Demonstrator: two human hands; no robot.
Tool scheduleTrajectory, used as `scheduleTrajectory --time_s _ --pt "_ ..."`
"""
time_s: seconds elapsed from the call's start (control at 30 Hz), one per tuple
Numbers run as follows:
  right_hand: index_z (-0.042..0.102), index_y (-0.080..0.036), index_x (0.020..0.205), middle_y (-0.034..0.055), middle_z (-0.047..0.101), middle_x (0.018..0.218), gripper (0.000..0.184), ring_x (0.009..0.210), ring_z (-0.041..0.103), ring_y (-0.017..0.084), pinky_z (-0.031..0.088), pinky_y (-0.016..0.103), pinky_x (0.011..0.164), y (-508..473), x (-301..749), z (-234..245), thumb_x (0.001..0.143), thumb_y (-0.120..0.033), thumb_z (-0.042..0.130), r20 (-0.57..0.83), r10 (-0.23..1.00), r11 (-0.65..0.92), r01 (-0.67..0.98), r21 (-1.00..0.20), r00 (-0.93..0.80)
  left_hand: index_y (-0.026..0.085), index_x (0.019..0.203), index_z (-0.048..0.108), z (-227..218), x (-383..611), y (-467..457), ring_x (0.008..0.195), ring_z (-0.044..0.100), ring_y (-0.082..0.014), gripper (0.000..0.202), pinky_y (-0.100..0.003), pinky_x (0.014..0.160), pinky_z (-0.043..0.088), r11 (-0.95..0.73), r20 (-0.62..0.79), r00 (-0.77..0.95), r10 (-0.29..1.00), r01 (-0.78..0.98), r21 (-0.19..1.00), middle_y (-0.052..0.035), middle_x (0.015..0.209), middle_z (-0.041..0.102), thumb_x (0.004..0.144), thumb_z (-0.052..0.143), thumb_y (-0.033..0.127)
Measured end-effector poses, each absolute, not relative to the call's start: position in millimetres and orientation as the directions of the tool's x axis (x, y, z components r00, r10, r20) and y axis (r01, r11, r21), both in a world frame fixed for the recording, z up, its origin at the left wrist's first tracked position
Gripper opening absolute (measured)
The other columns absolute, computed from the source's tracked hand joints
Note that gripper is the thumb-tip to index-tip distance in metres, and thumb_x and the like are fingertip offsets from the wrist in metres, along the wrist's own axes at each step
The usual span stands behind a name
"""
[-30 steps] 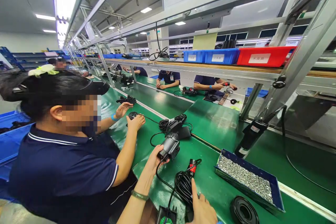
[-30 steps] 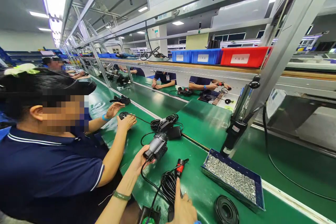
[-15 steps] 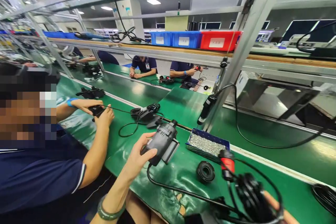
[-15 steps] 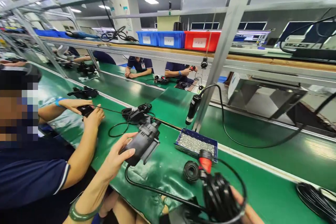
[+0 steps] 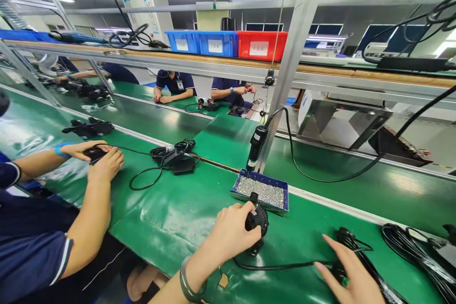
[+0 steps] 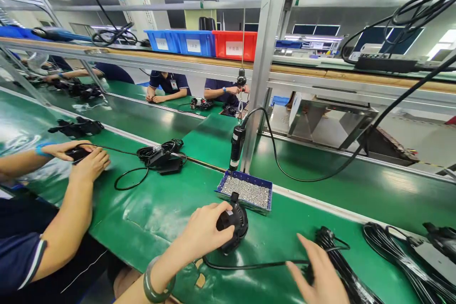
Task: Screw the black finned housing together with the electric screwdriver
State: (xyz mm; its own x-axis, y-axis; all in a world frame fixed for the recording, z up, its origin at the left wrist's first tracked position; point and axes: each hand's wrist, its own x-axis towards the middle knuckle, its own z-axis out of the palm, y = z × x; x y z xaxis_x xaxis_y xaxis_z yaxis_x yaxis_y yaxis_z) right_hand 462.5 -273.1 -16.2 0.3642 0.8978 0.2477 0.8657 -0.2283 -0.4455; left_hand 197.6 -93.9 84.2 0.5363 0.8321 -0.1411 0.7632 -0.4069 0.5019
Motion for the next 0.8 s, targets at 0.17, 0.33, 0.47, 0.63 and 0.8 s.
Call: scheduleTrajectory --time_s 0.17,0.33,0.47,0.63,0.8 --pt "0.020 -0.025 0.157 0.0133 0.026 0.162 0.100 0.148 0.027 0.037 0.035 0.055 0.117 -200 362 -16 0.075 -0.041 0.076 0.226 0.974 0.124 0.747 -0.654 0.036 0.023 0.107 0.066 92 208 -90 0.090 0.069 -0.0318 0.032 -0.036 0.077 0.049 -0.515 -0.181 0.619 0.764 0.755 0.407 -0.0098 0.090 0.073 0.081 0.060 0.042" --pt "0.022 -0.015 0.154 0.0190 0.037 0.156 0.092 0.145 0.036 0.034 0.031 0.053 0.119 -168 349 -35 0.078 -0.035 0.068 0.225 0.969 0.157 0.464 -0.872 0.096 0.022 0.100 0.068 99 212 -60 0.087 0.072 -0.0256 0.047 -0.030 0.073 0.050 -0.597 -0.152 0.725 0.672 0.652 0.468 -0.0076 0.092 0.076 0.100 0.034 0.054" --pt "0.028 -0.009 0.151 0.0232 0.041 0.153 0.092 0.144 0.036 0.037 0.026 0.056 0.120 -153 374 -32 0.078 -0.049 0.068 0.109 0.983 0.054 0.328 -0.943 0.151 0.020 0.110 0.067 80 223 -13 0.096 0.071 -0.0246 0.034 -0.033 0.083 0.051 -0.614 -0.149 0.670 0.727 0.732 0.295 -0.0095 0.097 0.075 0.104 0.036 0.032" --pt "0.027 -0.012 0.152 0.0208 0.034 0.158 0.095 0.148 0.027 0.036 0.020 0.054 0.122 -145 373 -40 0.079 -0.057 0.067 0.125 0.986 0.083 0.327 -0.941 0.111 0.012 0.108 0.066 31 250 31 0.100 0.068 -0.0219 0.022 -0.042 0.091 0.055 -0.615 -0.251 0.635 0.730 0.772 0.162 -0.0097 0.108 0.070 0.098 0.058 0.030" --pt "0.013 -0.009 0.155 0.0249 0.028 0.159 0.102 0.149 0.024 0.039 0.018 0.057 0.122 -144 352 -66 0.083 -0.067 0.057 0.123 0.978 0.060 0.339 -0.939 0.167 0.015 0.121 0.061 3 269 40 0.107 0.064 -0.0233 0.032 -0.044 0.091 0.056 -0.652 -0.227 0.654 0.721 0.752 0.095 -0.0104 0.122 0.064 0.095 0.062 0.033"
